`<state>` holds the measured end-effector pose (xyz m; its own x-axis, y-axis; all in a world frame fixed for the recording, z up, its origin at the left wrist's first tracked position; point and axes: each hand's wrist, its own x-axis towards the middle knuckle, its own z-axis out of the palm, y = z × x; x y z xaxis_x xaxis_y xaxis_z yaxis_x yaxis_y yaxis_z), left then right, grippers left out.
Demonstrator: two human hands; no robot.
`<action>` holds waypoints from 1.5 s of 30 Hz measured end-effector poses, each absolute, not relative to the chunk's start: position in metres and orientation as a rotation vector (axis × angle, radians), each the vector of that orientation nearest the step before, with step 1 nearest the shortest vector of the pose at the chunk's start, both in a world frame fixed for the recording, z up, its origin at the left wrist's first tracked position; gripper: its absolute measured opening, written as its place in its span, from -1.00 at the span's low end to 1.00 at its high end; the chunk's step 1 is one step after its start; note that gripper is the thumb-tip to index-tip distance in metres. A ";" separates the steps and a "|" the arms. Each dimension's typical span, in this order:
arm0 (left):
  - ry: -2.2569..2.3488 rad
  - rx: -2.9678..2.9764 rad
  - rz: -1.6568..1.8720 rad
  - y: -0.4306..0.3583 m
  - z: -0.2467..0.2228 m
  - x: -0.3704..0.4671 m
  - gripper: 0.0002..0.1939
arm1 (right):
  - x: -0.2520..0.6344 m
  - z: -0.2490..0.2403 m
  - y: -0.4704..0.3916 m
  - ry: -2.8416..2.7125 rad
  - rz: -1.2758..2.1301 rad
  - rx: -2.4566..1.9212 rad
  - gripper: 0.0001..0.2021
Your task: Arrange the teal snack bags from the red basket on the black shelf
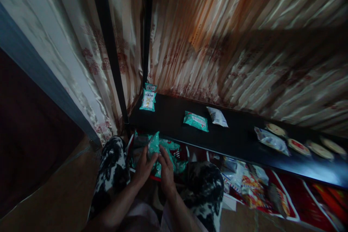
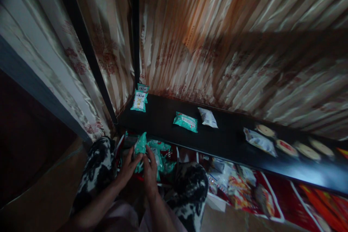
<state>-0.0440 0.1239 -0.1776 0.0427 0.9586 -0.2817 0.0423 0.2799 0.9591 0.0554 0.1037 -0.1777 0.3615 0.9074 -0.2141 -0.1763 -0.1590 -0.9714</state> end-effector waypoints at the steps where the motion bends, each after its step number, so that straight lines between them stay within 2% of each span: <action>1: 1.306 1.037 0.938 0.124 -0.177 -0.044 -0.37 | 0.056 -0.180 0.104 -0.724 1.105 -1.394 -0.56; 17: 1.262 0.921 0.838 0.127 -0.160 -0.060 -0.46 | 0.056 -0.192 0.102 -1.030 0.791 -1.486 -0.68; 26: 1.376 0.813 0.814 0.124 -0.164 -0.059 -0.39 | 0.052 -0.188 0.101 -1.191 0.642 -1.474 -0.69; 33: 1.318 0.880 0.812 0.126 -0.163 -0.057 -0.48 | 0.052 -0.187 0.097 -1.261 0.622 -1.445 -0.70; 39: 1.519 0.801 0.821 0.126 -0.169 -0.061 -0.48 | 0.056 -0.187 0.101 -1.217 0.652 -1.481 -0.71; 45: 1.307 0.713 0.940 0.124 -0.170 -0.063 -0.56 | 0.062 -0.198 0.103 -1.058 0.680 -1.606 -0.63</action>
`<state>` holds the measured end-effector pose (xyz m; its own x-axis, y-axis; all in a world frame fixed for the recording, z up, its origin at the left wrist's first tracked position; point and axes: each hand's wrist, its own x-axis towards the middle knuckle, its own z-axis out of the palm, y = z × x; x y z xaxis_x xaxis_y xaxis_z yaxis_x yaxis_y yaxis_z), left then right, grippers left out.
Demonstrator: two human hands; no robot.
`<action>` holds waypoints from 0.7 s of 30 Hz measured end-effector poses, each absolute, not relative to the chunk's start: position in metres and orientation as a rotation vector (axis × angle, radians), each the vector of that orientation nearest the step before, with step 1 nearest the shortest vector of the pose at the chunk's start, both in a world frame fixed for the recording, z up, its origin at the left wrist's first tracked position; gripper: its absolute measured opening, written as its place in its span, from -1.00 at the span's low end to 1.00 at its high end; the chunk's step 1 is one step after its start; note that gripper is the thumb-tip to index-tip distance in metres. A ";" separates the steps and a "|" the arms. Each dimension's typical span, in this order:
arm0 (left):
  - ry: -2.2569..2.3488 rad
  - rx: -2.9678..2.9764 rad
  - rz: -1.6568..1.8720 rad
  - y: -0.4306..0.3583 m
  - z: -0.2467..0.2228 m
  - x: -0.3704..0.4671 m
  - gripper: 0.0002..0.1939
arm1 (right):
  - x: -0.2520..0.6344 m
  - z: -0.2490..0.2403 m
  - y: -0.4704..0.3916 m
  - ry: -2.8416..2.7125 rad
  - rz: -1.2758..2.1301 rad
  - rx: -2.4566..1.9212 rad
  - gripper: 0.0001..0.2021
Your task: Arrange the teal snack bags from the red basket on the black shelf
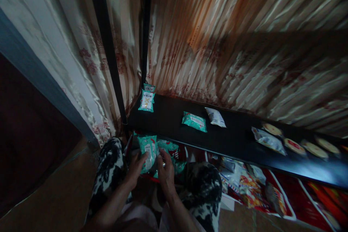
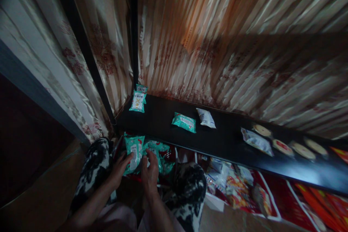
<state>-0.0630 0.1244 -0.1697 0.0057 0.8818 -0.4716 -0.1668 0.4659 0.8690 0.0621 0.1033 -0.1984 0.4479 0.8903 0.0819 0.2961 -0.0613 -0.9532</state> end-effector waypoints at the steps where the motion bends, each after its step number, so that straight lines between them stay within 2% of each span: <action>1: 1.281 0.701 0.956 0.124 -0.170 -0.063 -0.56 | 0.062 -0.200 0.103 -1.034 0.734 -1.614 -0.60; 9: 1.213 0.649 1.007 0.126 -0.180 -0.063 -0.53 | 0.059 -0.197 0.099 -0.976 0.983 -1.560 -0.58; 21: 1.246 0.704 1.011 0.127 -0.175 -0.061 -0.57 | 0.059 -0.197 0.099 -0.968 0.917 -1.607 -0.58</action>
<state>-0.0611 0.1267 -0.1747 0.0102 0.9051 -0.4252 -0.2303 0.4159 0.8798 0.0592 0.0993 -0.1974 0.3904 0.9150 -0.1021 0.1518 -0.1734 -0.9731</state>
